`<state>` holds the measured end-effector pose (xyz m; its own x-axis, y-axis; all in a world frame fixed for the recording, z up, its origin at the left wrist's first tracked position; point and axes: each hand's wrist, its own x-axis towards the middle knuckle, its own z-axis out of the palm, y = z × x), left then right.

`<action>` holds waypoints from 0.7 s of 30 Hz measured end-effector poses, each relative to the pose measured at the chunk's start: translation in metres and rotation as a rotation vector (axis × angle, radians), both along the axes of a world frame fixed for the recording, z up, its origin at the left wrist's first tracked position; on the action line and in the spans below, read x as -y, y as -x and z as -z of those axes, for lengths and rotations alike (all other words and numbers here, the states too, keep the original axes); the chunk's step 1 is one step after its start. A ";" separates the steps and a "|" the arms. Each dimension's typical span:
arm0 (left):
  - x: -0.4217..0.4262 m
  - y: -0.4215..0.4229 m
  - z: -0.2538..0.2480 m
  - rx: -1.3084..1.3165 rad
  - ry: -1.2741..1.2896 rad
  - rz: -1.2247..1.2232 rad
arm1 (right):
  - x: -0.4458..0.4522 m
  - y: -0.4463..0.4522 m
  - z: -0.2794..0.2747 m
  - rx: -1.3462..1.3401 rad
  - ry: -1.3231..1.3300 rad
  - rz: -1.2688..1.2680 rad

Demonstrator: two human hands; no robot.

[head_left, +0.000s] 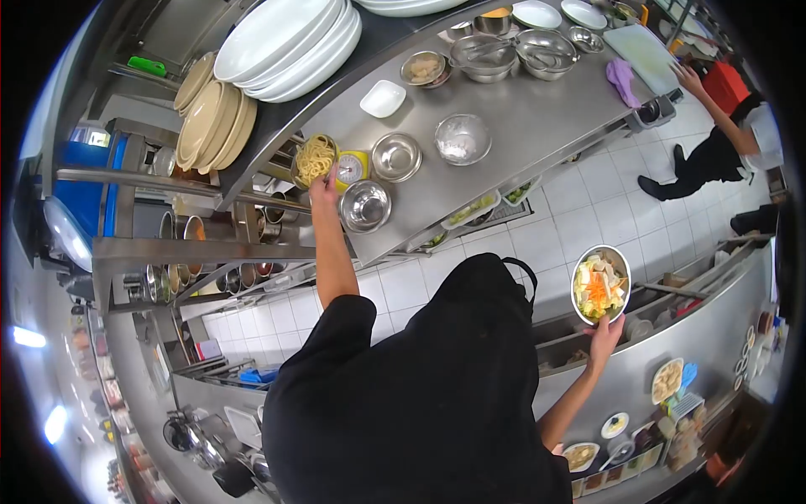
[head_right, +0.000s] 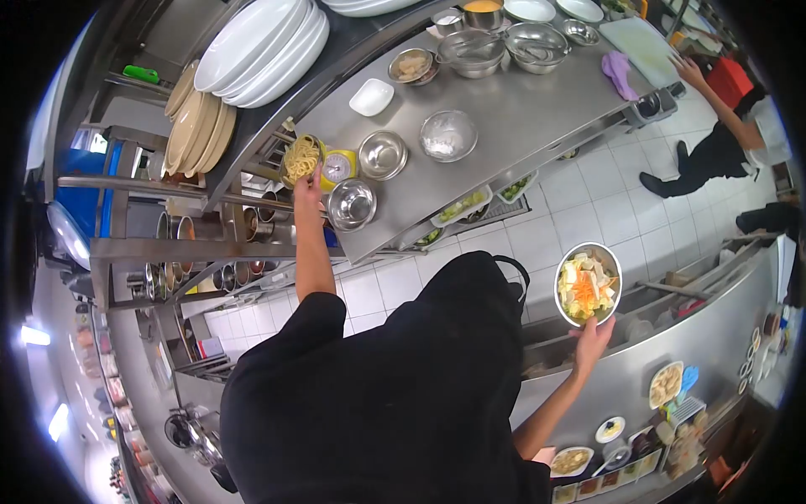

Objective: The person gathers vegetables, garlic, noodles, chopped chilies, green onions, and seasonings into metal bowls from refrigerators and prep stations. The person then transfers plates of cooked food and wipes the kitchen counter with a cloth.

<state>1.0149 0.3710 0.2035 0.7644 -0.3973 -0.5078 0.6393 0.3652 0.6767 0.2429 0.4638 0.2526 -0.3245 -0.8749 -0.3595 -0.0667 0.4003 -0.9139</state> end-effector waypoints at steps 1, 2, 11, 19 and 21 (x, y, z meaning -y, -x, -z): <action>0.002 -0.011 0.011 -0.036 0.003 -0.012 | 0.015 0.009 -0.001 -0.007 0.010 -0.009; 0.003 -0.023 0.024 -0.071 0.005 -0.022 | 0.029 0.017 0.001 -0.013 0.020 -0.015; -0.011 -0.005 0.045 1.360 -0.722 0.451 | 0.155 0.044 0.037 0.037 -0.064 -0.120; -0.028 -0.017 0.053 0.332 -0.182 0.111 | 0.286 0.019 0.039 0.123 -0.102 -0.228; -0.053 -0.054 0.097 0.604 -0.356 0.250 | 0.322 0.011 0.046 0.128 -0.089 -0.261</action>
